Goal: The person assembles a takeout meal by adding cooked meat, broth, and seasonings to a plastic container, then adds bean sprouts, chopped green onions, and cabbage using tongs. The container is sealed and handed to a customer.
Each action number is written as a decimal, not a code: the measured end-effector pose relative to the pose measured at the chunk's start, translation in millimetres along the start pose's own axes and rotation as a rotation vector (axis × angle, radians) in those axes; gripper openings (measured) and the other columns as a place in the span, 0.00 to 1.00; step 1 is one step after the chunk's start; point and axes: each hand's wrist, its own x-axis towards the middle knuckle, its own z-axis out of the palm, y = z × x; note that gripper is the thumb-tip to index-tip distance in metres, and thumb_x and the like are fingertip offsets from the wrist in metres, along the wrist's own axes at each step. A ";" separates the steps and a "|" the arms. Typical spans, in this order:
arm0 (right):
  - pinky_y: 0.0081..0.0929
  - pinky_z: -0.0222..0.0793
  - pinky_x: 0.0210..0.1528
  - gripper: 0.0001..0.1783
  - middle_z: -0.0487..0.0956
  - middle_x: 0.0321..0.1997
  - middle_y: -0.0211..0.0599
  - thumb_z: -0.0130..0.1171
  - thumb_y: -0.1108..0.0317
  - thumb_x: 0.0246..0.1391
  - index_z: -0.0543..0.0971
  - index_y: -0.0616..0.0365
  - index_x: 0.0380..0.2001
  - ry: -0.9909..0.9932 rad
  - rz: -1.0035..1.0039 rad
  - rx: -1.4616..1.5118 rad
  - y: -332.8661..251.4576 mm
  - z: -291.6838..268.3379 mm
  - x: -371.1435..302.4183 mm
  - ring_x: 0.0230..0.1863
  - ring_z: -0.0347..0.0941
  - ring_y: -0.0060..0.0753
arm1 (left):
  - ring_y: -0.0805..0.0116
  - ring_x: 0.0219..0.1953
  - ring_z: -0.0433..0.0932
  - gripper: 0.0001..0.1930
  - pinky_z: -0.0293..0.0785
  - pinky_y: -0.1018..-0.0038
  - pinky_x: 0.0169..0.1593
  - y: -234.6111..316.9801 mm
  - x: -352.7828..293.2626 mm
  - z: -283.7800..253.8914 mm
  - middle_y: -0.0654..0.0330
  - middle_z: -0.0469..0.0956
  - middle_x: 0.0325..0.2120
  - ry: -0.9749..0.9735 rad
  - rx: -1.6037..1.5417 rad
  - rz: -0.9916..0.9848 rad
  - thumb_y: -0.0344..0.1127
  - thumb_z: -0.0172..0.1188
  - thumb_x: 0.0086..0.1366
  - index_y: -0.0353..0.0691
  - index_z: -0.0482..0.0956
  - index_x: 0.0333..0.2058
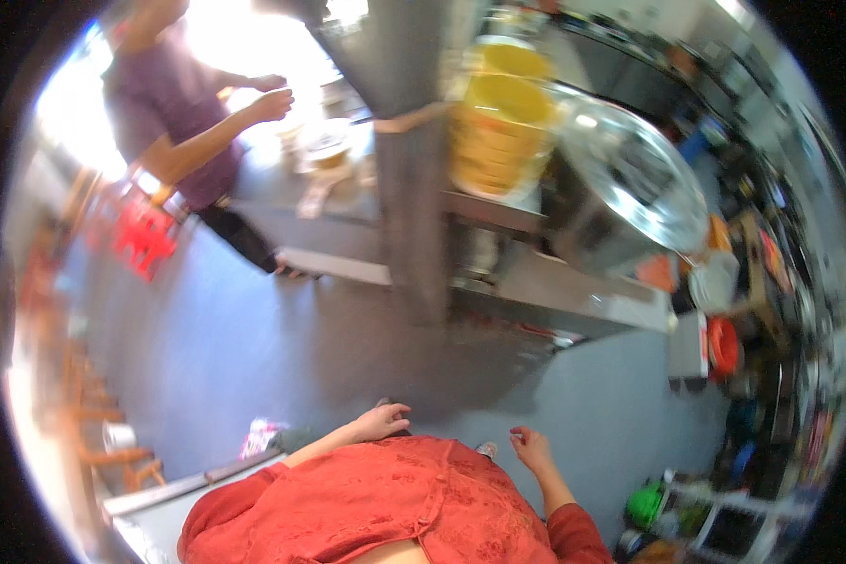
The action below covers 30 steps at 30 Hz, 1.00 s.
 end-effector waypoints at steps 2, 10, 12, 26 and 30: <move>0.37 0.74 0.37 0.16 0.82 0.30 0.44 0.57 0.56 0.55 0.80 0.51 0.43 0.041 0.063 0.006 56.4 -4.7 -32.1 0.30 0.80 0.41 | 0.53 0.45 0.77 0.26 0.73 0.63 0.48 23.9 29.8 28.5 0.50 0.79 0.42 -0.143 0.006 0.042 0.50 0.54 0.65 0.40 0.71 0.56; 0.35 0.74 0.36 0.21 0.83 0.30 0.41 0.55 0.55 0.55 0.78 0.54 0.49 0.045 0.368 0.340 202.4 -79.9 -124.1 0.24 0.79 0.34 | 0.60 0.52 0.75 0.24 0.69 0.69 0.55 169.9 145.4 179.9 0.52 0.77 0.49 -0.656 0.130 0.150 0.49 0.50 0.70 0.41 0.70 0.57; 0.33 0.74 0.34 0.22 0.82 0.29 0.40 0.55 0.55 0.55 0.78 0.55 0.49 0.076 0.355 0.453 221.4 -120.9 -116.6 0.23 0.78 0.33 | 0.63 0.53 0.74 0.22 0.68 0.71 0.56 215.2 169.0 202.2 0.55 0.77 0.50 -0.743 0.041 0.138 0.48 0.48 0.71 0.40 0.74 0.54; 0.35 0.73 0.31 0.16 0.80 0.22 0.40 0.54 0.57 0.58 0.79 0.56 0.43 0.436 0.149 0.199 513.9 -360.4 81.1 0.22 0.77 0.36 | 0.66 0.42 0.79 0.22 0.75 0.71 0.46 520.2 450.1 240.5 0.52 0.79 0.43 -0.446 0.037 0.211 0.42 0.57 0.67 0.41 0.70 0.57; 0.34 0.69 0.19 0.19 0.76 0.15 0.36 0.52 0.55 0.55 0.77 0.56 0.18 0.115 0.775 0.370 646.5 -365.1 12.0 0.14 0.73 0.33 | 0.60 0.45 0.79 0.23 0.75 0.70 0.47 615.8 536.8 242.6 0.50 0.77 0.46 -0.423 0.057 0.344 0.41 0.57 0.67 0.41 0.69 0.58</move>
